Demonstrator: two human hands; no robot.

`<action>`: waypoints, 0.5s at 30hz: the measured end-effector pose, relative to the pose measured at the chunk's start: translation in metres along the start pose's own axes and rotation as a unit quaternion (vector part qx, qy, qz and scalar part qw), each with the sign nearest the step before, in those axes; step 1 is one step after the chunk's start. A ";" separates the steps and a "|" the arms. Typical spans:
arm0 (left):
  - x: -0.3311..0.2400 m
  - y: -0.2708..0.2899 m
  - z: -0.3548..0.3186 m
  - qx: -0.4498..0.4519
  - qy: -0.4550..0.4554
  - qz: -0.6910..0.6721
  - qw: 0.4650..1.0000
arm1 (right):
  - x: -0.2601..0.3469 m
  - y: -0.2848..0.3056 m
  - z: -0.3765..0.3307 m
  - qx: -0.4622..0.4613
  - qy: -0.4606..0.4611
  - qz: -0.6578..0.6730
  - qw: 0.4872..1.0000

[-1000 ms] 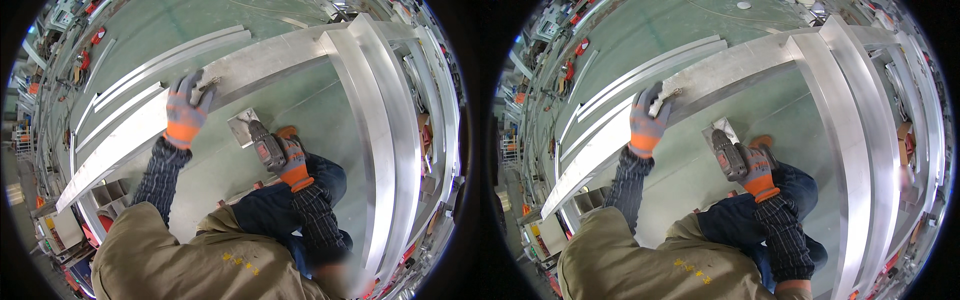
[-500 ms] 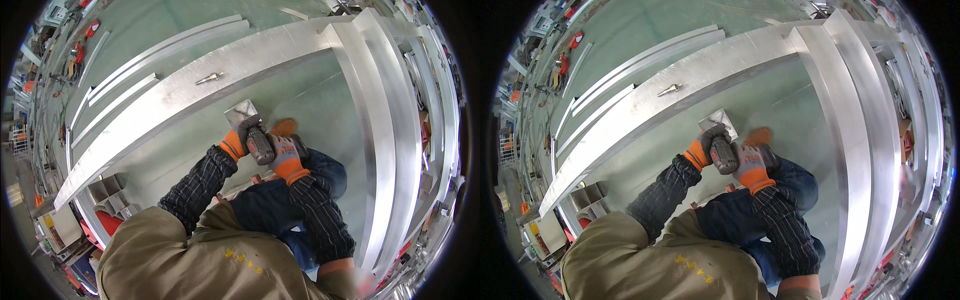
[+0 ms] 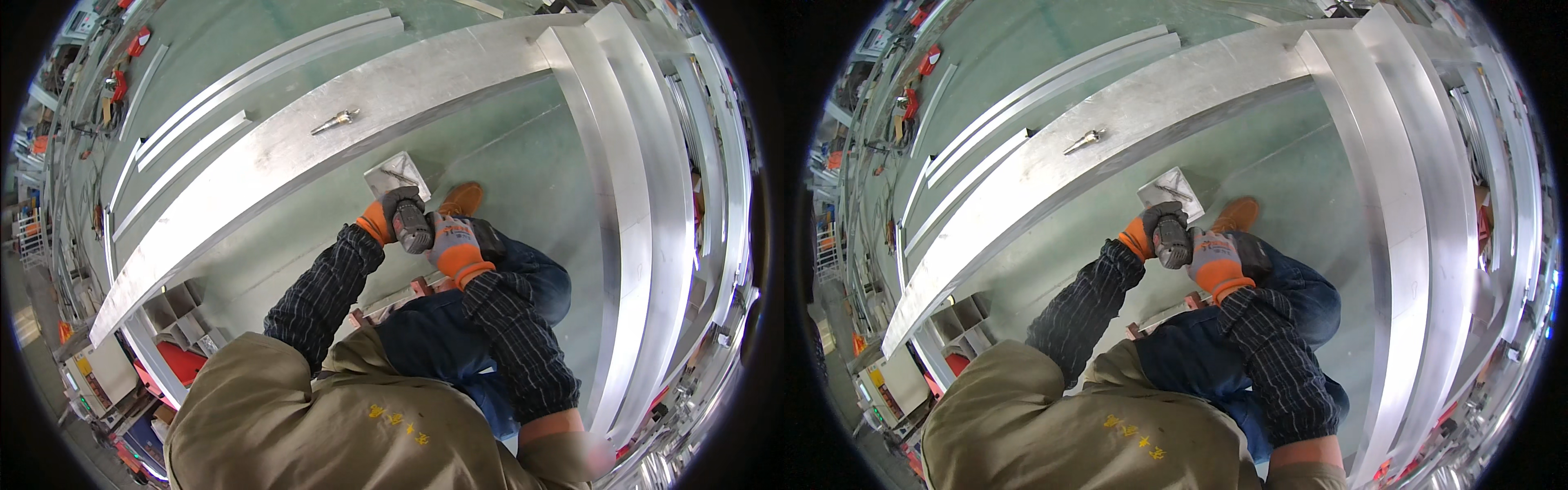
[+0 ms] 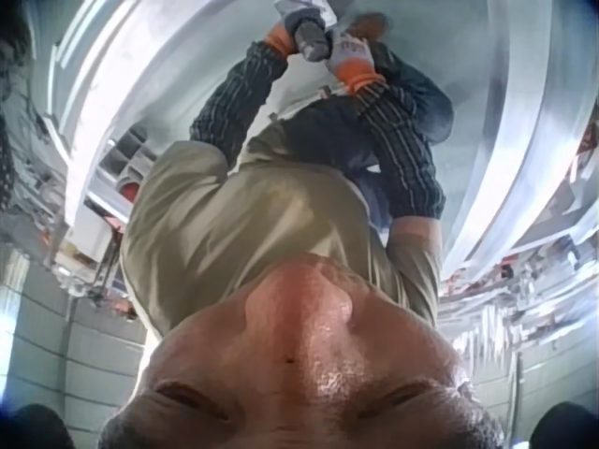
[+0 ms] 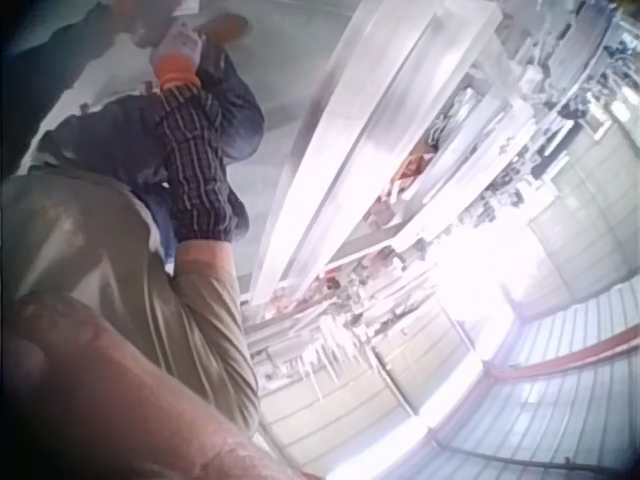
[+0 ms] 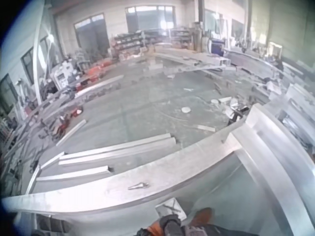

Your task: The person uses a cordless drill to create holes in a large, flat metal sheet. They position the drill bit, activate the tool, and drill multiple holes in a sequence along the sheet's surface.

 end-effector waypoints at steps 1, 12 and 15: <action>0.000 -0.002 -0.002 0.008 0.018 -0.036 0.999 | 0.001 0.002 0.000 0.002 0.001 0.000 1.000; -0.029 -0.043 -0.121 -0.164 -0.197 0.320 0.912 | -0.004 0.033 -0.041 -0.192 0.141 0.114 0.965; -0.092 -0.118 -0.198 -0.190 -0.394 0.476 0.763 | 0.007 0.062 -0.073 -0.327 0.213 0.216 0.895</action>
Point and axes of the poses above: each hand's wrist, its own z-axis towards the middle knuckle, its own y-axis out of the back of the hand, x = y × z, the point moved 6 cm from there along z, towards the middle knuckle, and after that the axes turned 3 degrees about -x, right-handed, at the moved point
